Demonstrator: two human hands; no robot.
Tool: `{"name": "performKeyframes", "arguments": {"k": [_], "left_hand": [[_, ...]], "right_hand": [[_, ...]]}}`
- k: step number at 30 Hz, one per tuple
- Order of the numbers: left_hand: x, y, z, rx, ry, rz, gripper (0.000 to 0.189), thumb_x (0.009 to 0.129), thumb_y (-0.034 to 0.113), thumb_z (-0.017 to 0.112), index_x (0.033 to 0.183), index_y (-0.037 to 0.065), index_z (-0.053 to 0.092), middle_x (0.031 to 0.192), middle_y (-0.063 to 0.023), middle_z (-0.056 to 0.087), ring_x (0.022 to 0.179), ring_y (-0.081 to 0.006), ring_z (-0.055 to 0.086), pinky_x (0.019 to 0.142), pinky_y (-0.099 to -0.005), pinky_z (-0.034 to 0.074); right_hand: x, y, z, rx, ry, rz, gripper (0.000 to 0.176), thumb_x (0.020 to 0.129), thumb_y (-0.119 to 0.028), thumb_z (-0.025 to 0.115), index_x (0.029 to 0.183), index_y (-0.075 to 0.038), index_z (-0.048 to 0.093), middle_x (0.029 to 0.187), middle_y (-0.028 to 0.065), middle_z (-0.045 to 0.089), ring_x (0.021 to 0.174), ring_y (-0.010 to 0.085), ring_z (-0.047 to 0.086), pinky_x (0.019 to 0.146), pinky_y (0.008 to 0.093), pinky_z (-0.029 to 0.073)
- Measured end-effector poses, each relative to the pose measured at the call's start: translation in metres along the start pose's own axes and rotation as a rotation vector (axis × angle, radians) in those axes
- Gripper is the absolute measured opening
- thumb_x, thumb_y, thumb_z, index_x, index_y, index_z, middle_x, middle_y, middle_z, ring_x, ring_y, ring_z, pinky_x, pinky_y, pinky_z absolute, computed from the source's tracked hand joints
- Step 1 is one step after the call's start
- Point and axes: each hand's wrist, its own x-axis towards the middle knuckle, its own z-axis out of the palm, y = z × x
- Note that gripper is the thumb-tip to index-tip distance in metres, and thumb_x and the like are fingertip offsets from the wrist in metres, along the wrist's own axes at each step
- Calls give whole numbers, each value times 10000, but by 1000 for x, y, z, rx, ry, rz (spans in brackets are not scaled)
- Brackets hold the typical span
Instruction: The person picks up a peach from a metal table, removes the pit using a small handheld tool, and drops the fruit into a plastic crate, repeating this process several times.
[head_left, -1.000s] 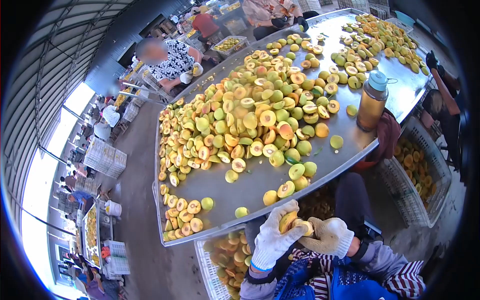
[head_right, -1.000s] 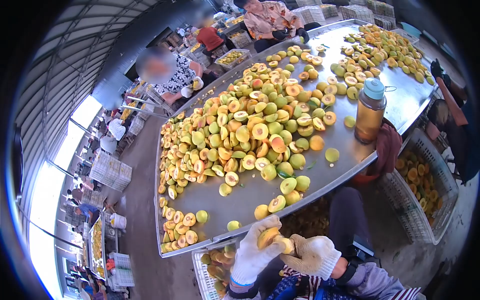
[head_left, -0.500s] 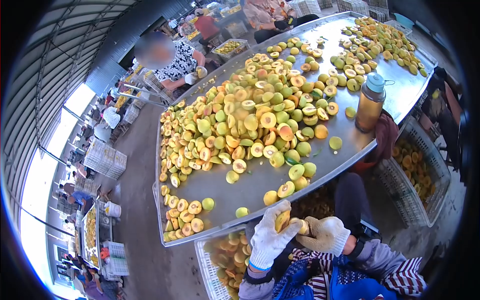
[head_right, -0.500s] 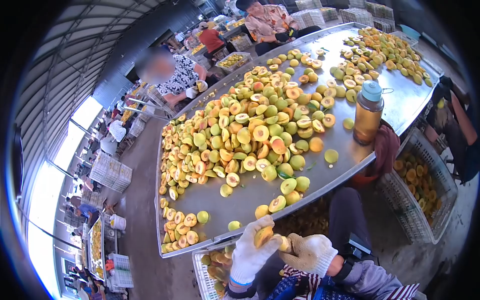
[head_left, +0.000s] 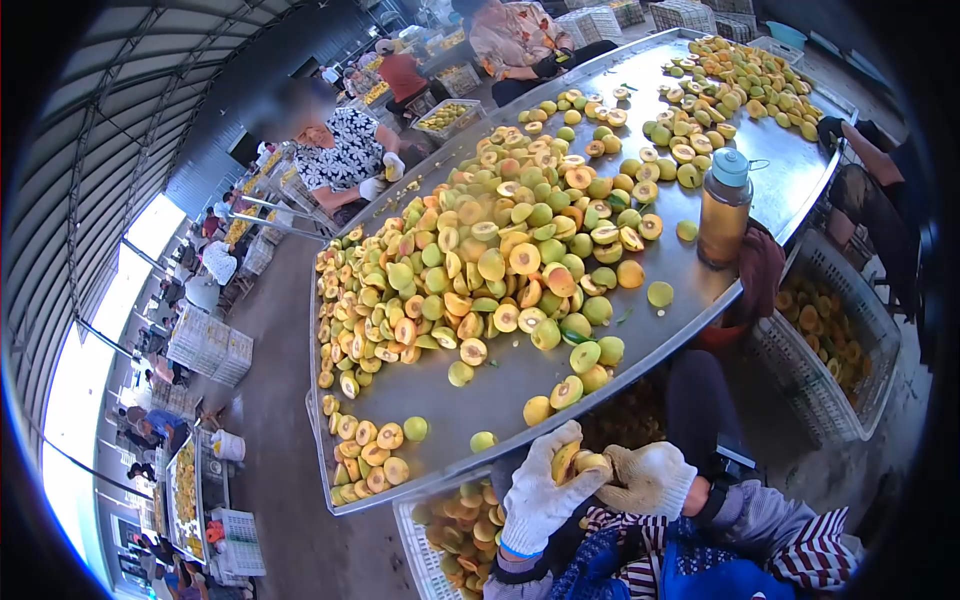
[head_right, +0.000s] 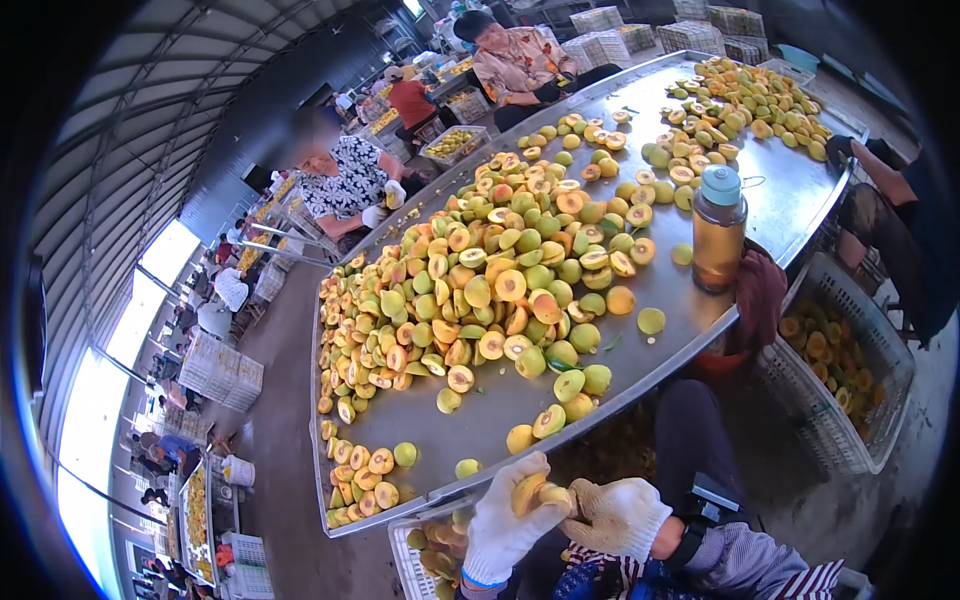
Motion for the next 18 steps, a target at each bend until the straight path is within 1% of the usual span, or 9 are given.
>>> {"name": "performKeyframes", "arguments": {"k": [1, 2, 3, 5, 6, 10, 13, 14, 18], "left_hand": [[-1, 3, 1, 84, 1, 9, 596, 795, 53, 780, 1308, -51, 496, 1251, -120, 576, 1116, -156, 563, 987, -293, 456], [-2, -23, 3, -186, -25, -81, 640, 773, 44, 789, 1325, -48, 479, 1277, -129, 552, 1090, -157, 568, 980, -298, 458], [-2, -19, 4, -231, -27, -58, 712, 738, 79, 815, 1341, -47, 458, 1294, -129, 533, 1073, -158, 571, 972, -300, 458], [-6, -18, 4, -493, -80, 11, 833, 730, 294, 875, 1366, -39, 453, 1272, -120, 567, 1087, -168, 580, 970, -296, 469], [-7, -19, 1, -486, -106, -1, 885, 715, 293, 883, 1386, -46, 418, 1291, -114, 537, 1101, -172, 566, 989, -297, 455], [-10, -13, 10, -328, 1, -48, 700, 743, 181, 852, 1312, -29, 503, 1265, -131, 593, 1050, -157, 602, 945, -285, 488], [-10, -4, 11, -88, 33, -47, 663, 754, 181, 829, 1301, -22, 515, 1225, -149, 619, 1036, -167, 622, 933, -292, 500], [-8, -12, 15, -104, 84, 25, 626, 762, 184, 807, 1287, -15, 530, 1180, -162, 644, 1032, -175, 637, 921, -301, 511], [-7, -18, 22, -118, 131, 25, 603, 773, 200, 809, 1267, -24, 544, 1168, -161, 653, 1044, -188, 638, 924, -313, 513]], "right_hand": [[-2, 0, 1, -3, -3, 13, 295, 849, -408, 652, 907, -125, 591, 586, 118, 563, 537, 330, 589, 499, 419, 464], [-4, -1, 0, -2, 3, -9, 284, 840, -392, 662, 911, -127, 589, 598, 122, 566, 555, 333, 595, 507, 418, 468], [-5, -3, -2, 26, 17, -29, 270, 835, -377, 667, 915, -132, 587, 599, 124, 567, 560, 336, 598, 513, 419, 472], [-6, -7, -5, 48, -4, 3, 258, 832, -368, 670, 912, -139, 585, 593, 123, 564, 556, 339, 599, 513, 418, 477], [-6, -7, -5, 31, -18, 23, 245, 830, -361, 673, 903, -147, 581, 594, 114, 567, 559, 340, 601, 516, 422, 479], [-9, -3, 1, 48, 45, -14, 215, 832, -335, 673, 864, -149, 570, 589, 102, 561, 566, 325, 611, 514, 410, 483], [-11, 2, 4, 51, 27, -7, 215, 833, -328, 675, 864, -143, 570, 593, 101, 564, 569, 325, 613, 516, 409, 486], [-10, 2, 4, 22, 24, 11, 219, 831, -328, 678, 867, -139, 573, 601, 101, 569, 573, 325, 615, 519, 406, 491], [-11, 5, 6, -6, 40, 20, 236, 831, -335, 673, 862, -128, 566, 599, 106, 573, 576, 328, 620, 516, 410, 495]]}}
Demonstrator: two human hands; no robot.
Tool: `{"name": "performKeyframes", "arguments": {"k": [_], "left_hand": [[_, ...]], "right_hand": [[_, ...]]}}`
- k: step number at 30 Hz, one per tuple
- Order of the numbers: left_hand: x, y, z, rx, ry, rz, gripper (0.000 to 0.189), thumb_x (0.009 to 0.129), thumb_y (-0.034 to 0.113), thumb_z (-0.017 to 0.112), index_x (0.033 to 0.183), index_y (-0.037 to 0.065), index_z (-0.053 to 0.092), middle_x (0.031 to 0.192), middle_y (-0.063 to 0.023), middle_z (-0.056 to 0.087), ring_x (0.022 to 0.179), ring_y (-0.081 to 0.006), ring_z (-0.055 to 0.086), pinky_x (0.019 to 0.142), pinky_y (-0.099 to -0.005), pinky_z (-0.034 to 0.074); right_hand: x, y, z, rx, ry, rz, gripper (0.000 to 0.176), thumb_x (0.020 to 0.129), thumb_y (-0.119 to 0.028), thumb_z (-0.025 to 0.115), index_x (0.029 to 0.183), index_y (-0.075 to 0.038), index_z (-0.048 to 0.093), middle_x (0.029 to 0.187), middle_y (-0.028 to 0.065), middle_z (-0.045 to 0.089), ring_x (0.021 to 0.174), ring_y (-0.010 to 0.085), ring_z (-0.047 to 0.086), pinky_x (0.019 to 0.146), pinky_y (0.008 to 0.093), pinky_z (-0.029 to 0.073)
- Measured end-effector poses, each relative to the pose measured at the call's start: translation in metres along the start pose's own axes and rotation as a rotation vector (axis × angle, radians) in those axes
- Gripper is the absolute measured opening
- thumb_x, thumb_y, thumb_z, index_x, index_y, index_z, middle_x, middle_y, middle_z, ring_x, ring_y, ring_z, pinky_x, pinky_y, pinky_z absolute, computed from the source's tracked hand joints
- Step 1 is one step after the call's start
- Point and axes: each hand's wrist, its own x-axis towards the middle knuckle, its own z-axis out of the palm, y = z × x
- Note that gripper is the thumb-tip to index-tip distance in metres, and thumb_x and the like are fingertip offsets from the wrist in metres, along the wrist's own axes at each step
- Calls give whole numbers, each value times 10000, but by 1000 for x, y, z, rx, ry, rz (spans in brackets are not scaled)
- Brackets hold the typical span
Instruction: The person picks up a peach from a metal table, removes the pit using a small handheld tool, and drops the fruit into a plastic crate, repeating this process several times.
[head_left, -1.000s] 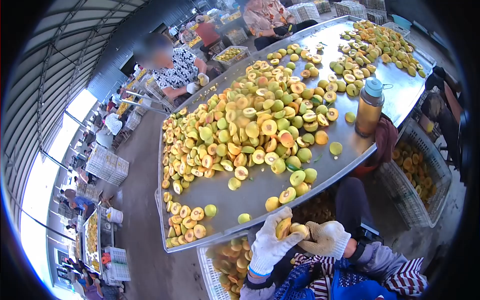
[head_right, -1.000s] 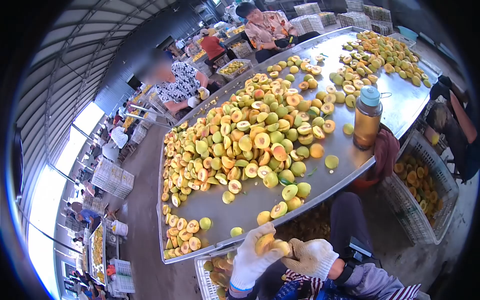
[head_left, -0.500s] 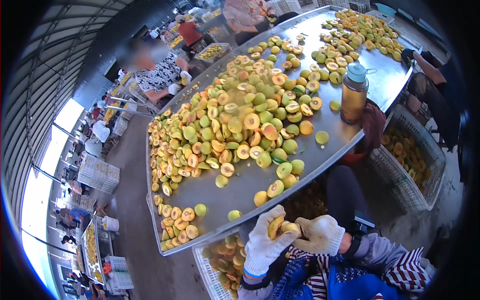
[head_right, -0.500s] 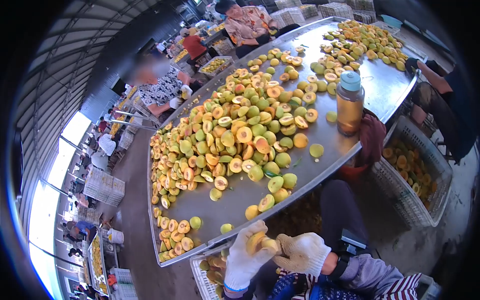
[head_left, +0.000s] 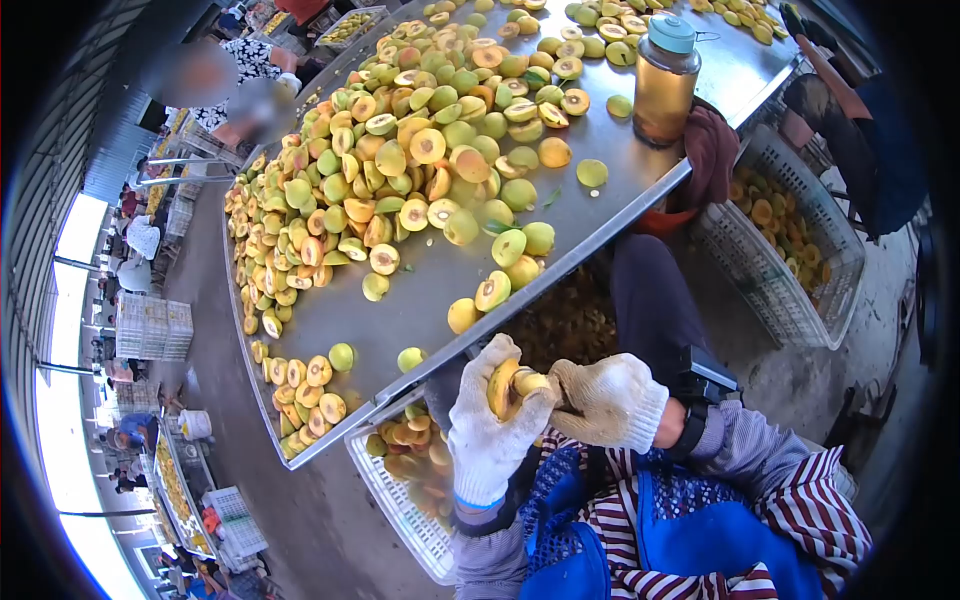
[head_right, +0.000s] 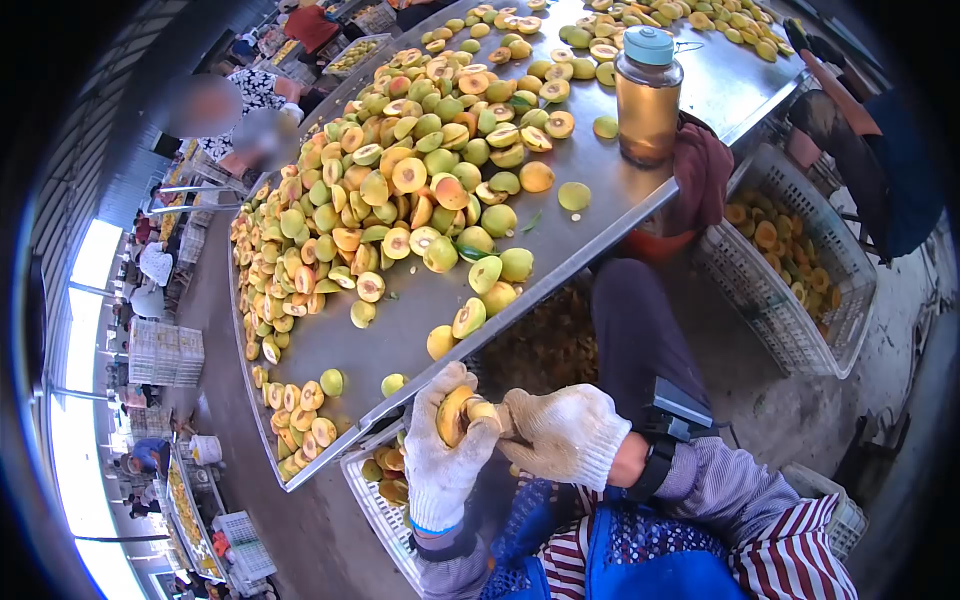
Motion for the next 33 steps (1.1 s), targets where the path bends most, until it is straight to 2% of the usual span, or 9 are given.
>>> {"name": "performKeyframes", "arguments": {"k": [8, 12, 15, 18, 22, 26, 29, 32, 33], "left_hand": [[6, -6, 15, 55, 69, 46, 582, 794, 195, 802, 1258, -42, 544, 1175, -162, 643, 1049, -196, 631, 934, -327, 511], [6, -10, 7, -194, -55, 105, 675, 730, 188, 854, 1273, -53, 535, 1266, -187, 580, 1084, -226, 611, 922, -332, 518], [4, -2, 11, 114, 54, 243, 720, 691, 189, 875, 1283, -43, 539, 1215, -186, 602, 1055, -256, 631, 905, -337, 527], [1, -13, 11, 167, 175, 303, 722, 670, 202, 888, 1269, -32, 560, 1168, -184, 620, 1034, -285, 645, 892, -347, 534], [2, -2, -3, 371, 72, 361, 550, 704, 186, 855, 1171, -9, 640, 1094, -166, 653, 984, -292, 667, 845, -352, 546], [4, -3, 9, 507, 152, 386, 454, 739, 171, 818, 1136, 17, 662, 1066, -141, 655, 953, -281, 670, 826, -369, 544], [5, -3, 12, 721, 162, 525, 340, 816, 100, 746, 1134, 3, 674, 1135, -170, 633, 1016, -253, 637, 905, -362, 508], [3, 1, 13, 895, 107, 567, 273, 853, 108, 722, 1099, 0, 675, 1098, -153, 648, 1006, -236, 643, 885, -376, 523], [2, -6, 12, 735, 168, 551, 265, 864, 118, 717, 1094, -4, 668, 1096, -150, 649, 999, -231, 642, 885, -374, 523]], "right_hand": [[2, 7, 5, -121, 43, 78, 284, 833, -364, 667, 855, -104, 555, 605, 116, 576, 580, 333, 623, 503, 417, 489], [0, 5, -2, 5, 38, 30, 282, 836, -370, 664, 862, -111, 557, 606, 114, 576, 583, 330, 626, 509, 415, 493], [1, 9, 2, -21, 35, 43, 282, 829, -373, 670, 867, -116, 559, 607, 113, 575, 580, 331, 625, 515, 418, 496], [2, 11, 1, -4, -20, 93, 283, 827, -370, 673, 866, -112, 561, 603, 116, 573, 573, 335, 623, 514, 424, 497], [1, 16, 5, -71, 44, 65, 268, 839, -358, 670, 858, -114, 560, 593, 117, 568, 564, 336, 619, 509, 423, 493], [5, 13, 7, -153, 62, 77, 263, 853, -364, 674, 839, -124, 567, 593, 119, 565, 554, 331, 613, 500, 418, 483], [3, 16, 11, -157, 47, 101, 275, 863, -372, 660, 835, -117, 562, 591, 131, 565, 556, 337, 616, 497, 429, 480], [3, 20, 14, -127, 18, 113, 282, 869, -376, 649, 838, -111, 557, 587, 138, 562, 560, 341, 618, 498, 435, 476], [3, 22, 15, -117, 7, 118, 284, 870, -376, 645, 839, -109, 555, 585, 139, 561, 562, 342, 619, 498, 436, 474]]}}
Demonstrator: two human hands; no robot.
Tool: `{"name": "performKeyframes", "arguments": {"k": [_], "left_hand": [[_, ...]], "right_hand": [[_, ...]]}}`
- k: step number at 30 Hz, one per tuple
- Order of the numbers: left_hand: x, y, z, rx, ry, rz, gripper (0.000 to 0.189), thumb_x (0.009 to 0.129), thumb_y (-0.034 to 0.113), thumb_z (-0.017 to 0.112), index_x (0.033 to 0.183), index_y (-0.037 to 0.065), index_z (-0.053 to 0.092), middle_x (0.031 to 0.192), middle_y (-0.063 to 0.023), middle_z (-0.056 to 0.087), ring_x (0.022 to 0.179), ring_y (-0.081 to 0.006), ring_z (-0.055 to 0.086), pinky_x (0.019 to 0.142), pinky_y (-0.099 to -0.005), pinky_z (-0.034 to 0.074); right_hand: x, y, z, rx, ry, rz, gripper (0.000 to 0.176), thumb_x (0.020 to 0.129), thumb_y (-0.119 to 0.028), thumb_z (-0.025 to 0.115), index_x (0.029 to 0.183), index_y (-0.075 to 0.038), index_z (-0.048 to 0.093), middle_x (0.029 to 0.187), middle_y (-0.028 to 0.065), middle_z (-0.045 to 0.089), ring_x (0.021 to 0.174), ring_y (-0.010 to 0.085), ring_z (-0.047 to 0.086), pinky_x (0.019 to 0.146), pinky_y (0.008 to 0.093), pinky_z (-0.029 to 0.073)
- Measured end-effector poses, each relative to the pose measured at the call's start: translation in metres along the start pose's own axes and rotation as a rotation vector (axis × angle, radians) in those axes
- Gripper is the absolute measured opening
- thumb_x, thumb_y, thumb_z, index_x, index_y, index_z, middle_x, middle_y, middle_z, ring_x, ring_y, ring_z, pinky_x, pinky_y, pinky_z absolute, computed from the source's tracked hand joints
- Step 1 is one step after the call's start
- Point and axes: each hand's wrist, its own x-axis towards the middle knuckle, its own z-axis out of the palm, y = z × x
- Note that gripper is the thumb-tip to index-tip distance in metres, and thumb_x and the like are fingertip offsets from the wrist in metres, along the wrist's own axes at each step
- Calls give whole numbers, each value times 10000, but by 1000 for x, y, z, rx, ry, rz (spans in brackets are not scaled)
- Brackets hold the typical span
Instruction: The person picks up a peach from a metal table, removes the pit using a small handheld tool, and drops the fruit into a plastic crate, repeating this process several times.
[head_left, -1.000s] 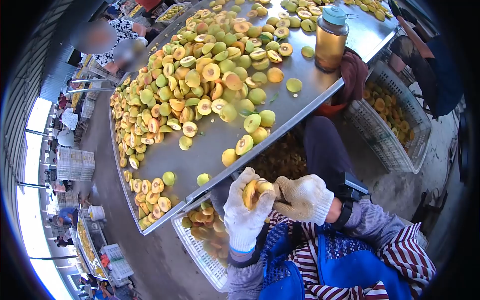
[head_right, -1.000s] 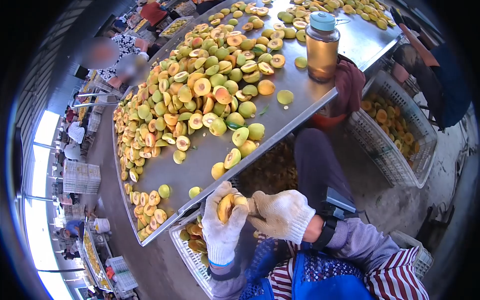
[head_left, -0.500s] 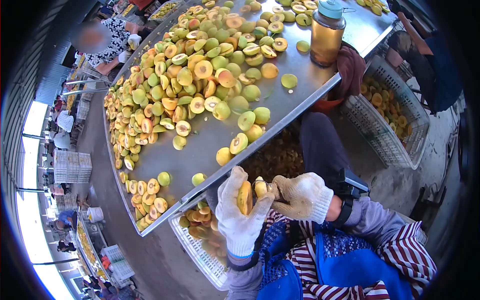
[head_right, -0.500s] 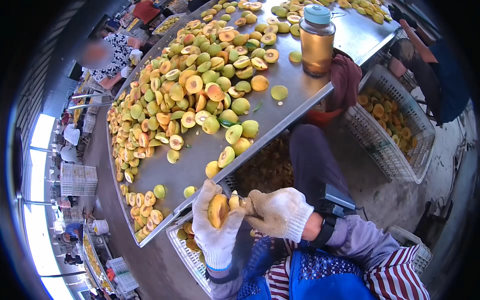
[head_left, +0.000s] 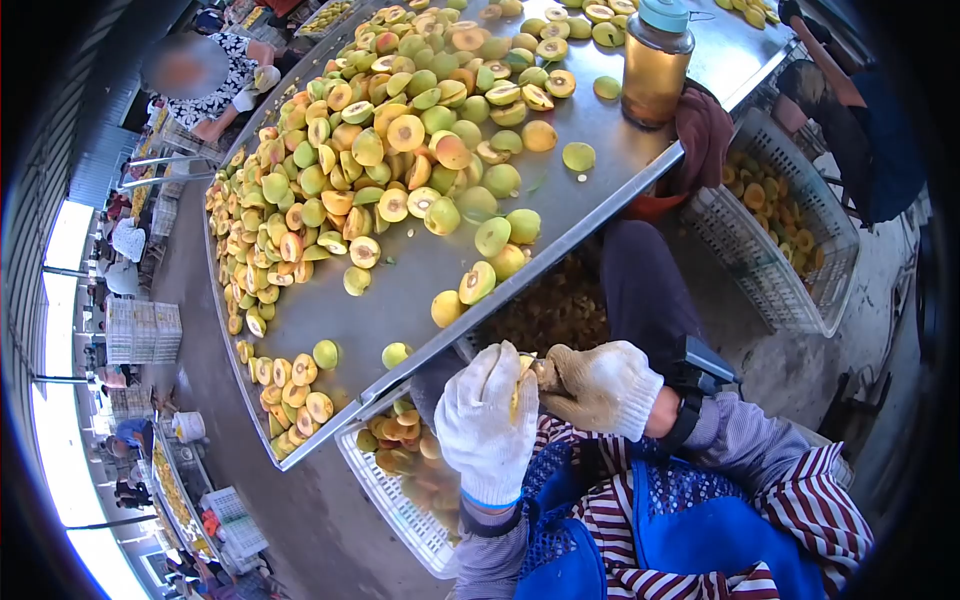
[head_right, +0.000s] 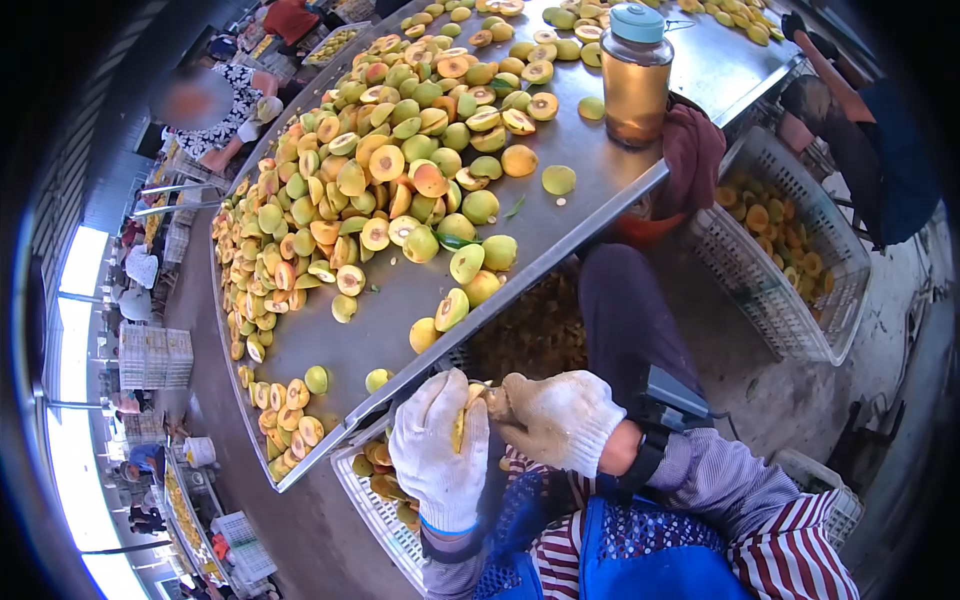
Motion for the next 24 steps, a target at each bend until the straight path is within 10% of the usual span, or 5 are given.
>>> {"name": "performKeyframes", "arguments": {"k": [8, 24], "left_hand": [[-5, -28, 6, -1165, 188, -765, 672, 975, 595, 423, 1189, -23, 573, 1101, -143, 639, 896, -223, 635, 774, -339, 538], [3, 24, 15, -1193, 251, -694, 597, 1013, 547, 357, 1175, 8, 556, 1119, -202, 635, 875, -277, 649, 790, -387, 542]], "right_hand": [[1, -21, -34, 661, -297, 211, 321, 862, -379, 694, 998, -96, 626, 653, 78, 611, 614, 219, 639, 609, 324, 503], [-4, -26, -23, 965, -465, 110, 381, 929, -385, 629, 1127, -60, 616, 746, 29, 668, 661, 162, 653, 622, 290, 528]]}}
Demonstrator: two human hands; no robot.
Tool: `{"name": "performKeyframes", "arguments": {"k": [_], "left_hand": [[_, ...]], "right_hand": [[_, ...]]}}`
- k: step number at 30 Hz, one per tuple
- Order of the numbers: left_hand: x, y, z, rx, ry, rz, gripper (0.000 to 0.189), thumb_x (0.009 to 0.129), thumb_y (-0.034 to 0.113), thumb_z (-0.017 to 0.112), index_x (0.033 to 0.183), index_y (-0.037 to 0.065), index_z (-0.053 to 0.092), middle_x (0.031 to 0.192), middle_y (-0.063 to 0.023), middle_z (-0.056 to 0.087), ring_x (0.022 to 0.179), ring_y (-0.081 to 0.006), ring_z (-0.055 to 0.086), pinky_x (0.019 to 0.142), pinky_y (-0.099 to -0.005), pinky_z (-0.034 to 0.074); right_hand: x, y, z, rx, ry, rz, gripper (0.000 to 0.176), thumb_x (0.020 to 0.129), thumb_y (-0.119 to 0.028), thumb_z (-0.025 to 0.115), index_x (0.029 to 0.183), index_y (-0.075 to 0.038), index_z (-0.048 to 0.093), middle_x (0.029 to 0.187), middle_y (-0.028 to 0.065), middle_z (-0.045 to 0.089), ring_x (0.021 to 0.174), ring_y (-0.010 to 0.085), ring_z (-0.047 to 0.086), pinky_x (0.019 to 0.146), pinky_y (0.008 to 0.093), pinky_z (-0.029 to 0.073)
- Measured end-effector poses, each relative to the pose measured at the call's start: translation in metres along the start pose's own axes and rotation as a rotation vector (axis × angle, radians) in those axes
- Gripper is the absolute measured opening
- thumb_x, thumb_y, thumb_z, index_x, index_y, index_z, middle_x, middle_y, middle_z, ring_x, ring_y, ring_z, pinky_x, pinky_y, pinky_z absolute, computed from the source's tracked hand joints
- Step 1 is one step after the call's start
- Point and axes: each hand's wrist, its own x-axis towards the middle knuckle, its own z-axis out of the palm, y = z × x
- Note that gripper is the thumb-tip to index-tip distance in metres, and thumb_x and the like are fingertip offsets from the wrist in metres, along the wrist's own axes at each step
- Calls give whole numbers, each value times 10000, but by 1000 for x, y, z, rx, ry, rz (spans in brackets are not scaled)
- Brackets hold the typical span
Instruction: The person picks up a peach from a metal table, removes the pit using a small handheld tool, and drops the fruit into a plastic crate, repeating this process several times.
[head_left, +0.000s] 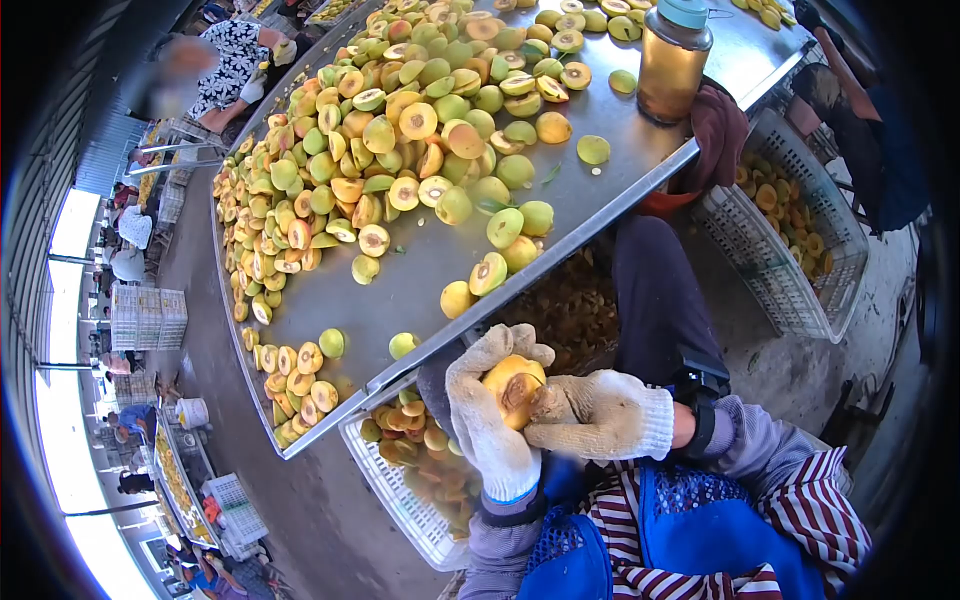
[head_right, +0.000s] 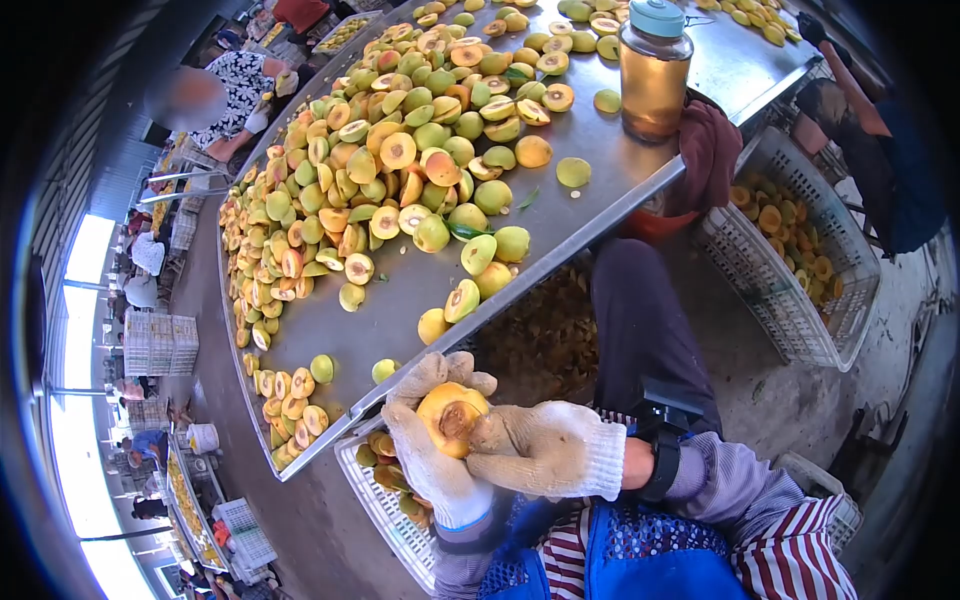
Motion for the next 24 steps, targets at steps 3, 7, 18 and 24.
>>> {"name": "performKeyframes", "arguments": {"k": [3, 7, 18, 24], "left_hand": [[2, 4, 2, 94, -67, 60, 579, 1018, 525, 364, 1169, 2, 559, 1118, -201, 635, 852, -267, 652, 779, -368, 542], [6, 5, 9, 298, -44, 218, 527, 1033, 465, 369, 1131, -9, 577, 1102, -197, 640, 797, -241, 653, 744, -334, 538], [14, 21, 12, 336, -305, 207, 513, 1037, 411, 371, 1071, -55, 584, 1022, -191, 645, 729, -234, 639, 716, -335, 524], [19, 7, -1, 238, -429, 508, 440, 1008, 399, 475, 1043, -20, 605, 1008, -235, 641, 773, -282, 662, 722, -378, 551]], "right_hand": [[1, -16, -8, 56, -189, 361, 361, 950, -398, 578, 1039, -49, 603, 656, 27, 614, 543, 118, 606, 495, 252, 491], [0, -12, -10, 169, -231, 301, 335, 957, -408, 550, 930, -75, 567, 591, 17, 561, 449, 84, 534, 400, 218, 425], [-2, -7, -20, 272, -366, 458, 308, 963, -358, 576, 913, -55, 601, 616, 54, 620, 459, 105, 579, 374, 207, 422], [-3, 14, -27, 690, -611, 430, 382, 975, -333, 575, 1000, 48, 601, 684, 127, 636, 451, 172, 577, 372, 255, 448]]}}
